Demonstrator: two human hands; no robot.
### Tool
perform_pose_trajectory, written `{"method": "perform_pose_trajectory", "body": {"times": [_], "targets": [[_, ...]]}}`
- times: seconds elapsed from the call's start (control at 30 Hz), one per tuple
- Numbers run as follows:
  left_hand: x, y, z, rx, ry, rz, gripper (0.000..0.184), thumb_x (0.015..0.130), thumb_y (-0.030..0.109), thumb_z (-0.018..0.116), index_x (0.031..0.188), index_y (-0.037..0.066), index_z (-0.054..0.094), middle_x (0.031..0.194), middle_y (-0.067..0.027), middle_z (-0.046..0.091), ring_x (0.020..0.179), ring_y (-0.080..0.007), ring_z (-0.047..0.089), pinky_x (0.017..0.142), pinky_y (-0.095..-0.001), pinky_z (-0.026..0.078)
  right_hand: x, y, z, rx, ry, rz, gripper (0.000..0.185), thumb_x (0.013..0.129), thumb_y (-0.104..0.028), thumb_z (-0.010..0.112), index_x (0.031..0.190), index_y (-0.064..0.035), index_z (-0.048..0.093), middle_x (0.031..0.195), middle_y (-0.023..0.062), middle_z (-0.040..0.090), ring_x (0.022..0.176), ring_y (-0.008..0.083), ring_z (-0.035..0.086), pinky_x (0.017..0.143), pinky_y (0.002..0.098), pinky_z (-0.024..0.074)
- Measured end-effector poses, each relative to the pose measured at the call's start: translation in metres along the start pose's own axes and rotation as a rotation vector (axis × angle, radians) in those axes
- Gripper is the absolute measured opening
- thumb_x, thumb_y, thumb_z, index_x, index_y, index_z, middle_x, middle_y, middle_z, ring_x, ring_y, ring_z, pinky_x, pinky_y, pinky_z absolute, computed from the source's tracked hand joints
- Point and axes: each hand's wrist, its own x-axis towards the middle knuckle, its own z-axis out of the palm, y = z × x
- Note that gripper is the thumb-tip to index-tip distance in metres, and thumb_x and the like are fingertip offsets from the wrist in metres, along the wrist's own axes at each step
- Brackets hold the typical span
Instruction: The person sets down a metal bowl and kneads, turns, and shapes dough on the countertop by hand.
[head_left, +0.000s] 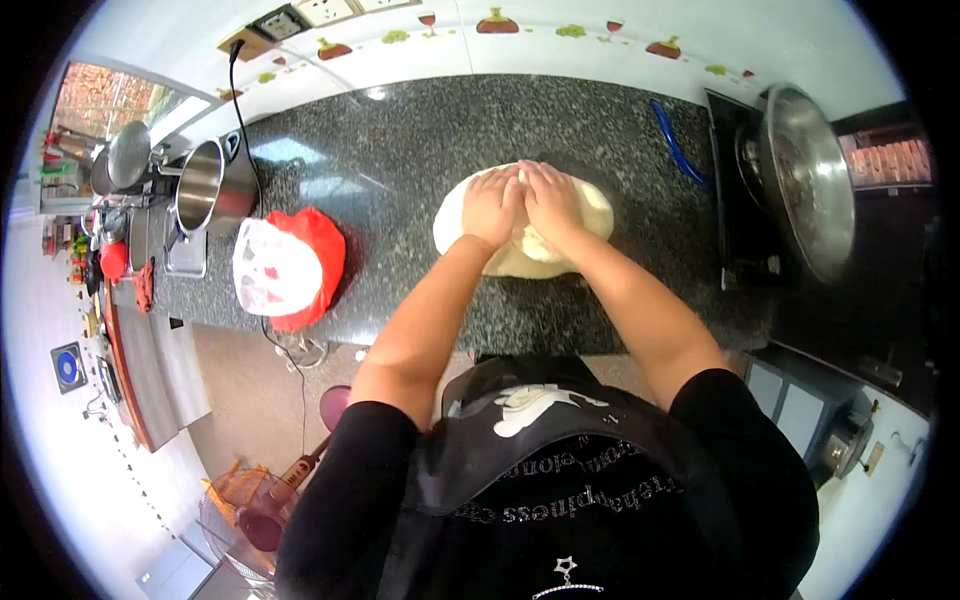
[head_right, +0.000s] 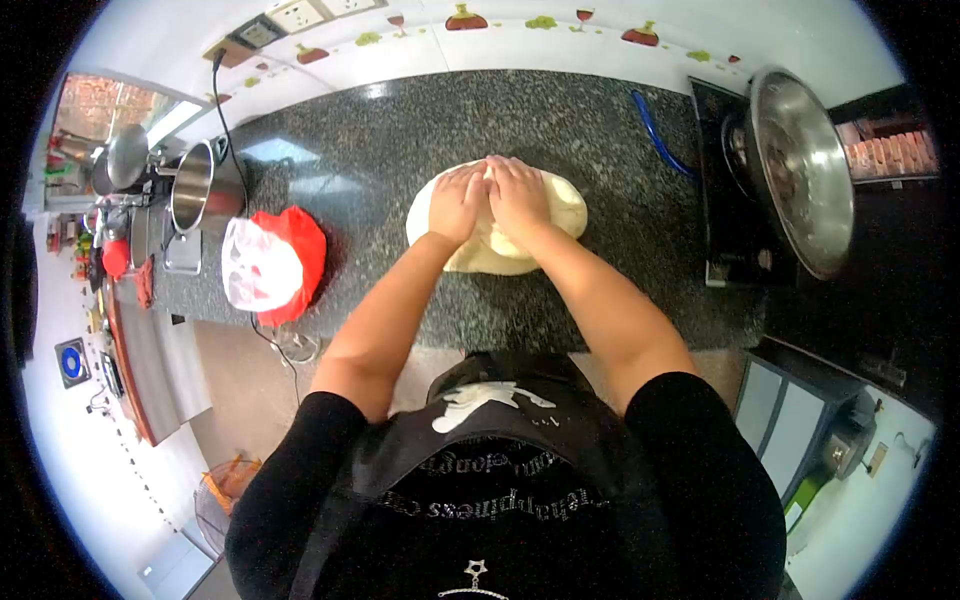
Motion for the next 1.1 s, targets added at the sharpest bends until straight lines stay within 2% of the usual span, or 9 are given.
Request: {"method": "perform_pose_trajectory", "body": {"times": [0.23, 0.37, 0.4, 0.57, 0.77, 0.87, 0.97, 1.0, 1.1], "targets": [[-0.104, 0.063, -0.071, 0.05, -0.291, 0.108, 0.044, 0.1, 0.029, 0.053, 0.14, 0.01, 0.059, 0.145, -0.0151, 0.056, 0.143, -0.0339, 0.043, 0.116, -0.0424, 0.036, -0.087, -0.06, -0.11, 0.107, -0.407, 0.001, 0.04, 0.096, -0.021, 0.061, 0.134, -0.0088, 0.061, 0.144, 0.0131, 0.055, 0.14, 0.0306, 0.046, 0.116, 0.0436, 0.0368], [-0.108, 0.065, -0.077, -0.077, -0.14, -0.131, 0.042, 0.096, 0.023, 0.061, 0.136, 0.011, 0.059, 0.136, -0.017, 0.062, 0.124, -0.0354, 0.06, 0.103, -0.043, 0.048, -0.075, -0.064, -0.123, 0.206, -0.307, 0.403, 0.02, 0.099, -0.012, 0.056, 0.109, -0.001, 0.068, 0.106, 0.0136, 0.071, 0.093, 0.0291, 0.069, 0.082, 0.0406, 0.056], [-0.111, 0.058, -0.069, -0.073, -0.039, -0.122, 0.04, 0.095, 0.021, 0.062, 0.134, 0.01, 0.06, 0.13, -0.0188, 0.065, 0.115, -0.0382, 0.064, 0.098, -0.0438, 0.051, -0.071, -0.039, -0.095, 0.622, -0.386, 0.655, 0.02, 0.098, -0.008, 0.051, 0.096, 0.0036, 0.067, 0.084, 0.0132, 0.069, 0.067, 0.0253, 0.067, 0.058, 0.0396, 0.0531], [-0.119, 0.076, -0.075, -0.138, -0.093, -0.148, 0.036, 0.093, 0.01, 0.06, 0.128, 0.005, 0.061, 0.125, -0.023, 0.064, 0.115, -0.0405, 0.062, 0.099, -0.0432, 0.049, -0.024, -0.005, -0.035, 0.228, -1.004, 0.741, 0.018, 0.087, 0.001, 0.051, 0.075, 0.0043, 0.063, 0.057, 0.0123, 0.055, 0.043, 0.0193, 0.05, 0.04, 0.0358, 0.0363], [-0.144, 0.054, -0.065, -0.149, 0.037, -0.251, 0.034, 0.092, 0.003, 0.055, 0.125, 0.006, 0.063, 0.118, -0.0226, 0.067, 0.108, -0.0415, 0.065, 0.095, -0.0436, 0.05, 0.013, -0.023, 0.005, -0.452, -1.098, 0.559, 0.022, 0.089, -0.011, 0.059, 0.072, -0.0014, 0.069, 0.066, 0.0135, 0.068, 0.051, 0.0215, 0.06, 0.053, 0.0389, 0.0464], [-0.157, 0.046, -0.067, -0.108, -0.002, -0.442, 0.037, 0.09, -0.002, 0.052, 0.124, 0.004, 0.062, 0.117, -0.022, 0.068, 0.114, -0.0367, 0.065, 0.1, -0.0394, 0.048, 0.015, -0.014, 0.008, -0.101, -0.978, 0.821, 0.021, 0.088, -0.008, 0.059, 0.07, 0.0015, 0.066, 0.062, 0.0123, 0.065, 0.048, 0.0208, 0.059, 0.049, 0.0361, 0.0465], [-0.158, 0.019, -0.069, -0.239, 0.116, -0.468, 0.036, 0.087, -0.007, 0.049, 0.119, 0.0, 0.063, 0.115, -0.0168, 0.071, 0.113, -0.0261, 0.067, 0.101, -0.0366, 0.048, -0.016, 0.018, -0.003, 0.139, -1.062, 0.543, 0.02, 0.091, -0.009, 0.056, 0.08, 0.0012, 0.07, 0.068, 0.0141, 0.069, 0.054, 0.0216, 0.065, 0.051, 0.0351, 0.0505], [-0.155, 0.012, -0.074, -0.25, 0.111, -0.511, 0.036, 0.087, -0.007, 0.048, 0.118, -0.001, 0.063, 0.115, -0.0157, 0.071, 0.112, -0.0248, 0.067, 0.1, -0.0359, 0.049, -0.021, -0.025, -0.062, 0.372, -0.923, 0.84, 0.022, 0.093, -0.009, 0.051, 0.085, 0.0046, 0.066, 0.067, 0.0143, 0.065, 0.052, 0.0211, 0.064, 0.045, 0.0326, 0.0488], [-0.152, -0.001, -0.084, -0.226, 0.117, -0.652, 0.034, 0.088, -0.007, 0.046, 0.117, 0.0, 0.064, 0.112, -0.012, 0.071, 0.107, -0.021, 0.068, 0.094, -0.0321, 0.05, -0.031, -0.016, -0.12, 0.469, -0.907, 0.773, 0.018, 0.092, -0.006, 0.052, 0.088, 0.0079, 0.062, 0.068, 0.0158, 0.064, 0.05, 0.0226, 0.064, 0.041, 0.031, 0.0464]]}}
